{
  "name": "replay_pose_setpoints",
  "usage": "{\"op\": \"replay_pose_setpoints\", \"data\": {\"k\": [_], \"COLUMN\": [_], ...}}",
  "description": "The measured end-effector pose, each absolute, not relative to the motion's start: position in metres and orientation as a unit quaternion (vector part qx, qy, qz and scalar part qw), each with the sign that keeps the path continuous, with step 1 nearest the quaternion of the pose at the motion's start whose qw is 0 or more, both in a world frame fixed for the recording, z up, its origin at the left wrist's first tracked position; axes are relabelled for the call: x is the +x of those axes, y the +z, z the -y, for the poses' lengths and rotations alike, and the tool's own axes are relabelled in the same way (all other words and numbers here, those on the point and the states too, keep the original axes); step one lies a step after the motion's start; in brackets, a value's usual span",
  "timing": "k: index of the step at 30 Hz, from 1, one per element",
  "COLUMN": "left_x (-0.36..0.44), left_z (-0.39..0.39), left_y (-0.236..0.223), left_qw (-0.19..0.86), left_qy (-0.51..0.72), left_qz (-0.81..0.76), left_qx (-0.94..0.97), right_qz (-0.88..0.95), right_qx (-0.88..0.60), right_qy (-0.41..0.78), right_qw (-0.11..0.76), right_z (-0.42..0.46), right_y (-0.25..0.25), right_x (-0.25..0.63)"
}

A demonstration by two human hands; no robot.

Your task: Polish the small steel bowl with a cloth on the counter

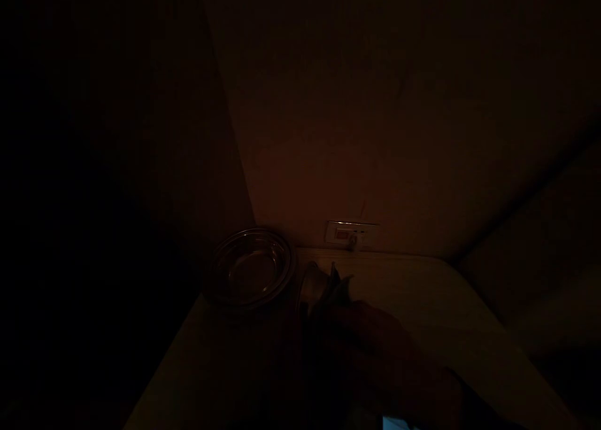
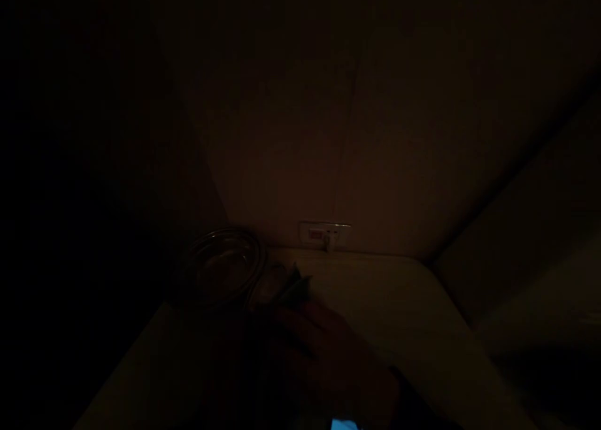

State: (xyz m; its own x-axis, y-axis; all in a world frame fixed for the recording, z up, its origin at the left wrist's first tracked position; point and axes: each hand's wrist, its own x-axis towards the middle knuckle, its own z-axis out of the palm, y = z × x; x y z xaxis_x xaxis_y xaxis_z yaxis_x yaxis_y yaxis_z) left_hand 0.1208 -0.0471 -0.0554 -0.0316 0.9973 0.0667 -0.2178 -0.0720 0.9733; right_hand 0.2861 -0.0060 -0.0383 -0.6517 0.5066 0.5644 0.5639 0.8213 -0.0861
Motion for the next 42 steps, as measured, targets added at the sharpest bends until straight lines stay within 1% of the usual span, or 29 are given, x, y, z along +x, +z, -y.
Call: {"op": "replay_pose_setpoints", "data": {"k": [2,6,9,11,13,15,17,23,24,29,35,37,39,41,42], "left_x": [0.124,0.127,0.126,0.125,0.125,0.126,0.126,0.109,0.106,0.106,0.111,0.112,0.116,0.124,0.128], "left_z": [0.027,0.008,0.008,0.008,0.010,0.013,0.018,0.021,0.018,0.008,0.005,0.002,0.000,0.003,0.005], "left_y": [-0.061,-0.075,-0.083,-0.088,-0.094,-0.103,-0.115,-0.153,-0.155,-0.150,-0.149,-0.149,-0.142,-0.127,-0.118], "left_qw": [0.527,0.523,0.522,0.522,0.521,0.521,0.520,0.504,0.519,0.513,0.457,0.425,0.415,0.385,0.384], "left_qy": [0.579,0.586,0.590,0.593,0.595,0.596,0.595,0.595,0.579,0.589,0.582,0.568,0.552,0.491,0.462], "left_qz": [-0.437,-0.444,-0.444,-0.442,-0.441,-0.441,-0.444,-0.470,-0.465,-0.454,-0.502,-0.535,-0.555,-0.610,-0.607], "left_qx": [0.444,0.431,0.427,0.425,0.425,0.424,0.422,0.413,0.424,0.429,0.448,0.459,0.463,0.488,0.520], "right_qz": [0.907,0.881,0.871,0.859,0.857,0.862,0.861,0.832,0.831,0.823,0.837,0.840,0.837,0.833,0.829], "right_qx": [-0.301,-0.375,-0.395,-0.407,-0.398,-0.368,-0.356,-0.405,-0.409,-0.427,-0.426,-0.425,-0.426,-0.429,-0.431], "right_qy": [-0.044,0.052,0.109,0.138,0.112,0.032,-0.027,-0.003,0.000,0.034,0.053,0.059,0.064,0.063,0.061], "right_qw": [0.292,0.285,0.271,0.277,0.309,0.348,0.364,0.379,0.378,0.373,0.341,0.333,0.338,0.345,0.350], "right_z": [0.008,0.009,0.006,0.004,0.002,0.001,0.000,-0.004,-0.005,-0.006,-0.007,-0.008,-0.008,-0.006,-0.005], "right_y": [-0.041,-0.041,-0.038,-0.037,-0.041,-0.047,-0.053,-0.055,-0.053,-0.046,-0.043,-0.042,-0.043,-0.044,-0.044], "right_x": [0.284,0.279,0.279,0.280,0.283,0.286,0.289,0.290,0.289,0.291,0.293,0.293,0.295,0.297,0.299]}}
